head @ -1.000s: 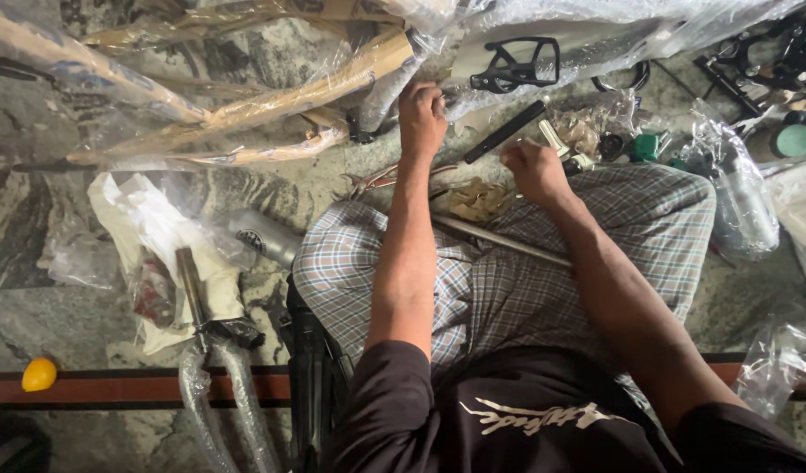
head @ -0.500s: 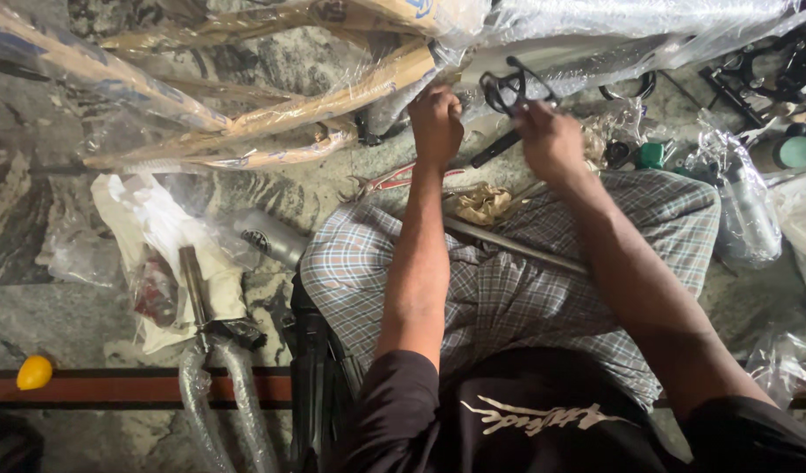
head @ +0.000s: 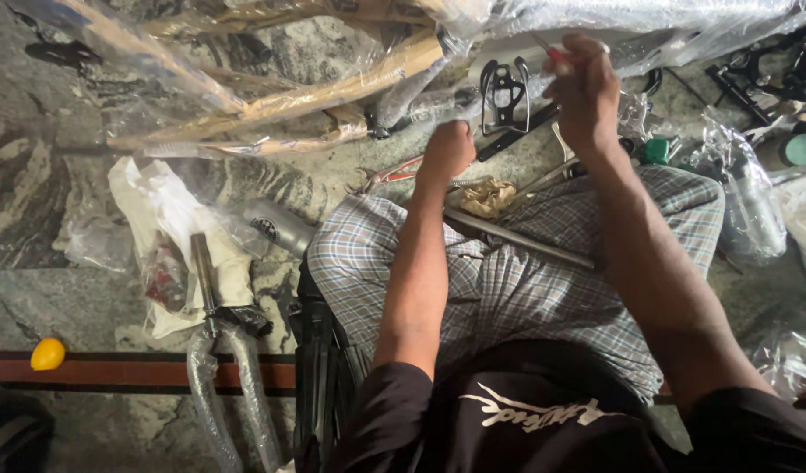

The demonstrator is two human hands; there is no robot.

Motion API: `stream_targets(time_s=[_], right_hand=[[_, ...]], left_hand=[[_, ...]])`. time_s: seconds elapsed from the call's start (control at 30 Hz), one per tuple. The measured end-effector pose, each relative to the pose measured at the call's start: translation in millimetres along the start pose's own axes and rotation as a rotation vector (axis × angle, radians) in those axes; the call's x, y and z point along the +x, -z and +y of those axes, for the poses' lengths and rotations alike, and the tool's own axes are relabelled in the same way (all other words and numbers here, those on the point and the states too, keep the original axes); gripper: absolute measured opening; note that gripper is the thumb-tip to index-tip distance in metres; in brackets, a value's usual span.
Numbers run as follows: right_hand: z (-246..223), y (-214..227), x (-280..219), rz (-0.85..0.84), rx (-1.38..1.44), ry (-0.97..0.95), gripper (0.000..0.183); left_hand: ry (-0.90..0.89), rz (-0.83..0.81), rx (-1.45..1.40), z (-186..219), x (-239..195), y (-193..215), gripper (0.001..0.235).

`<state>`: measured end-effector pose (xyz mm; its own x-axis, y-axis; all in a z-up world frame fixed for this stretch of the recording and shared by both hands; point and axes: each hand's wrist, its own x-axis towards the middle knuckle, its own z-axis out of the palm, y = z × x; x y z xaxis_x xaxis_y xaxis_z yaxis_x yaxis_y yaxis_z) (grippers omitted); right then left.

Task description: The person sits on the floor and uses a wrench to tighten a bolt on a bicycle frame wrapped in protective plastic. The person adjusts the frame and continues to tighten the bolt.

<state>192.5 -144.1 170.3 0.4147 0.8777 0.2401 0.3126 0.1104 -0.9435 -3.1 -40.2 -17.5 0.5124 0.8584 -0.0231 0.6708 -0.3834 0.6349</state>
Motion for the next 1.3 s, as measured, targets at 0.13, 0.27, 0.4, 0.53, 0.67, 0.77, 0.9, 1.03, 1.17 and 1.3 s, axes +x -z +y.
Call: stream_targets(time_s=[0.13,0.27,0.4,0.53,0.67,0.77,0.9,1.03,1.17,1.3], right_hand=[[2,-2,20,-0.104,-0.347,0.349,0.012],[5,-2,43,-0.226,-0.678,0.670,0.009],[16,-10,71,-0.380,-0.813,0.686,0.021],[35,-27,88,-0.534,-0.818,0.514,0.035],[54,-35,102,-0.592,-0.912,0.303,0.035],[54,-38,108,-0.657,-0.980,0.179,0.037],[38,-41,99,-0.693,-1.063,-0.023,0.034],[23,-44,101,-0.751,-1.106,-0.016,0.032],[30,-38,106,-0.775,-0.955,-0.037,0.033],[51,-34,105,-0.688,-0.881,0.156,0.030]], left_hand=[[-0.155,-0.055,-0.208,-1,-8,-41,0.015],[0.021,0.234,-0.017,7,-7,-9,0.017],[-0.158,0.460,-0.227,40,3,54,0.031],[-0.286,0.414,-0.178,65,5,75,0.054],[-0.264,0.403,-0.057,56,9,60,0.029],[-0.261,0.411,-0.042,41,21,58,0.025],[0.085,0.023,-0.120,25,35,72,0.034],[0.105,0.049,-0.245,25,41,77,0.040],[0.200,0.134,-0.347,37,39,71,0.054],[-0.043,0.406,-0.265,53,14,66,0.078]])
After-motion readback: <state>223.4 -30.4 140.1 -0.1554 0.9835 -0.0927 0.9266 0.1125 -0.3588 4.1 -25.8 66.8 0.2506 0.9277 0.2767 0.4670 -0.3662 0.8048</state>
